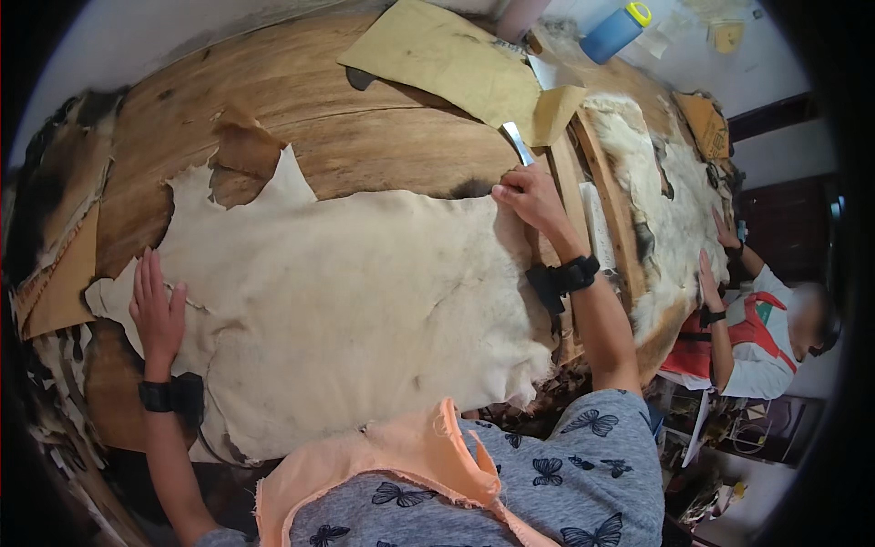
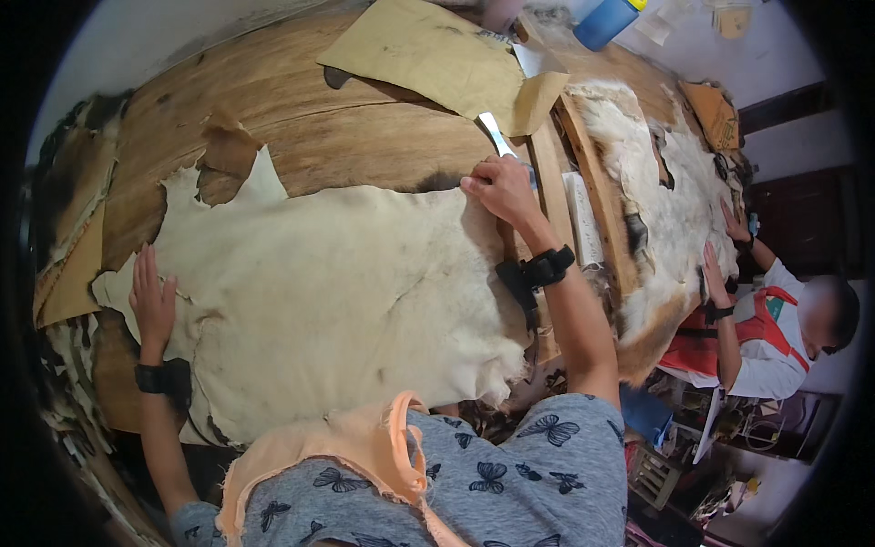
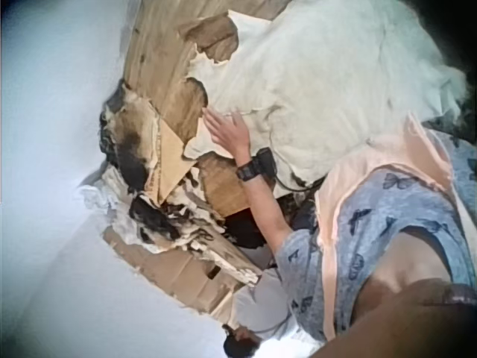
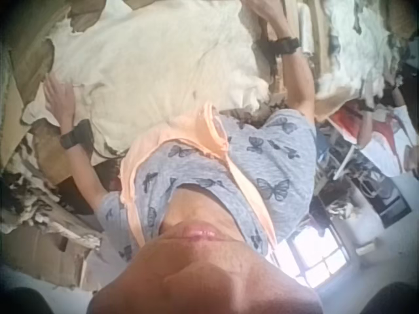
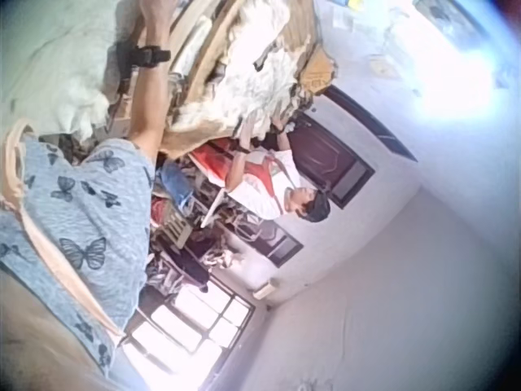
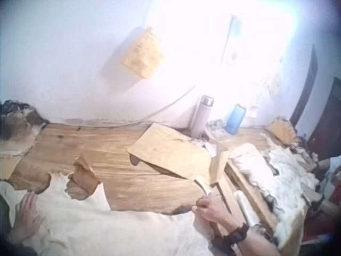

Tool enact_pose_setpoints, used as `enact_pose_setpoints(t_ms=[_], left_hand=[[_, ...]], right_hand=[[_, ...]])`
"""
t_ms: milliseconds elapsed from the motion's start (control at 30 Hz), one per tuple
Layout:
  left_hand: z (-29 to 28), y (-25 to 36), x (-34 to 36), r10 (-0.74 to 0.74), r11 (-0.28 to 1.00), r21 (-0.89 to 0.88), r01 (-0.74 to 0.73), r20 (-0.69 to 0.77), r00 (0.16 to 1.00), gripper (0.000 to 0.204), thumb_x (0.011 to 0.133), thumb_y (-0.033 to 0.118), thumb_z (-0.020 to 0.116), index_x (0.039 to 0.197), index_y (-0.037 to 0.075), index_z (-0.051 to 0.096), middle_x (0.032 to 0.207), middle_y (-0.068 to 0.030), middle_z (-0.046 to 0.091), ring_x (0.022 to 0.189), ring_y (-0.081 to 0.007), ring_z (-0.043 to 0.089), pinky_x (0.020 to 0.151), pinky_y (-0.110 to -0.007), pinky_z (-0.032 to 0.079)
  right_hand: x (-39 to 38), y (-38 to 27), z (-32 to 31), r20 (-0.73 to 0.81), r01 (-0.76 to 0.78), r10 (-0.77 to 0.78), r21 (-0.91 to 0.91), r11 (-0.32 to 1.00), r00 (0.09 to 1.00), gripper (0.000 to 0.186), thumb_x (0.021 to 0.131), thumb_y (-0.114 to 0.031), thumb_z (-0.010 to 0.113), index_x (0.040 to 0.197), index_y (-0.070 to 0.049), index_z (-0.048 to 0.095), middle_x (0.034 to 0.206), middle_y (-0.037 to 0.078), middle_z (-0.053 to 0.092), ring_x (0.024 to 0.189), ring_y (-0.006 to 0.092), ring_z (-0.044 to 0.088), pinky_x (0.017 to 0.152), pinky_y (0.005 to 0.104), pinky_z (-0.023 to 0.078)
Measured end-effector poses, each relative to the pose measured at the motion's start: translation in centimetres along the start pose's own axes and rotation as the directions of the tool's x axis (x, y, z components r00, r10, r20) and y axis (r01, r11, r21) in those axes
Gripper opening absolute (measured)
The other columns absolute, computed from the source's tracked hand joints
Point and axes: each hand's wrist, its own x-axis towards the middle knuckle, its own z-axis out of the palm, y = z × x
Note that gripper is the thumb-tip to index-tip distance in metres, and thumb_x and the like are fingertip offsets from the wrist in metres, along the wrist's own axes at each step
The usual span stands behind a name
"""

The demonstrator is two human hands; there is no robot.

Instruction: Scraping and preparing leather or fur hides on a workbench using a wooden tool.

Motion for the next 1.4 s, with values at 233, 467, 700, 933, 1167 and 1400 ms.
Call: enact_pose_setpoints(t_ms=[233,467,700,933,1167,1400], left_hand=[[0.0,0.2,0.1,-0.028,1.0,0.013,0.028,0.013,1.0,0.058,0.088,0.03,0.043,0.137,0.007,0.024,0.142,-0.0094,0.026,0.131,-0.0251,0.022,0.103,-0.04,0.021],[0.4,-0.1,0.4,-0.019,1.0,-0.015,0.019,-0.012,1.0,0.059,0.086,0.031,0.046,0.137,0.011,0.025,0.142,-0.0083,0.026,0.132,-0.0236,0.022,0.101,-0.041,0.021],[0.5,-0.2,0.2,-0.014,1.0,0.008,0.015,-0.023,1.0,0.059,0.086,0.03,0.046,0.137,0.01,0.025,0.142,-0.0085,0.026,0.131,-0.0236,0.023,0.101,-0.041,0.021],[0.3,-0.2,0.1,0.04,0.998,-0.044,-0.043,-0.059,0.997,0.059,0.086,0.029,0.046,0.137,0.008,0.025,0.142,-0.0094,0.027,0.131,-0.0245,0.023,0.102,-0.041,0.021],[0.9,-0.8,0.2,0.014,0.999,0.031,-0.013,-0.05,0.999,0.062,0.084,0.031,0.051,0.136,0.007,0.027,0.141,-0.0113,0.028,0.129,-0.0276,0.026,0.101,-0.043,0.024],[1.6,-2.4,1.0,0.008,0.966,-0.25,-0.073,-0.25,0.968,0.06,0.08,0.032,0.059,0.128,0.002,0.038,0.133,-0.0173,0.036,0.123,-0.0321,0.034,0.1,-0.038,0.029]], right_hand=[[-1.9,1.0,-2.9,0.116,-0.328,0.314,0.131,0.935,0.942,0.023,0.082,-0.022,0.055,0.079,0.0,0.061,0.068,0.014,0.056,0.067,0.0235,0.055,0.06,0.0343,0.041],[-3.1,0.4,-3.1,0.23,-0.371,0.313,0.279,0.886,0.921,0.025,0.084,-0.024,0.059,0.085,0.002,0.059,0.076,0.003,0.055,0.073,0.0093,0.05,0.063,0.0248,0.04],[-2.8,0.4,-2.8,0.151,-0.288,0.268,0.132,0.948,0.952,0.023,0.078,-0.025,0.065,0.082,-0.003,0.065,0.067,0.009,0.059,0.064,0.0167,0.055,0.06,0.0291,0.043],[-1.5,0.5,-1.5,0.041,-0.274,0.273,0.022,0.961,0.961,0.023,0.07,-0.026,0.07,0.077,-0.004,0.068,0.068,0.012,0.061,0.065,0.0205,0.059,0.061,0.0301,0.044],[-1.1,0.6,-1.1,-0.027,-0.207,0.206,-0.083,0.975,0.978,0.025,0.072,-0.029,0.065,0.078,-0.005,0.068,0.069,0.013,0.062,0.065,0.0245,0.06,0.06,0.0331,0.044],[-2.7,-0.3,-2.4,-0.069,-0.193,0.184,-0.171,0.966,0.98,0.033,0.079,-0.034,0.059,0.079,-0.002,0.059,0.069,0.014,0.06,0.064,0.0278,0.058,0.061,0.0361,0.044]])
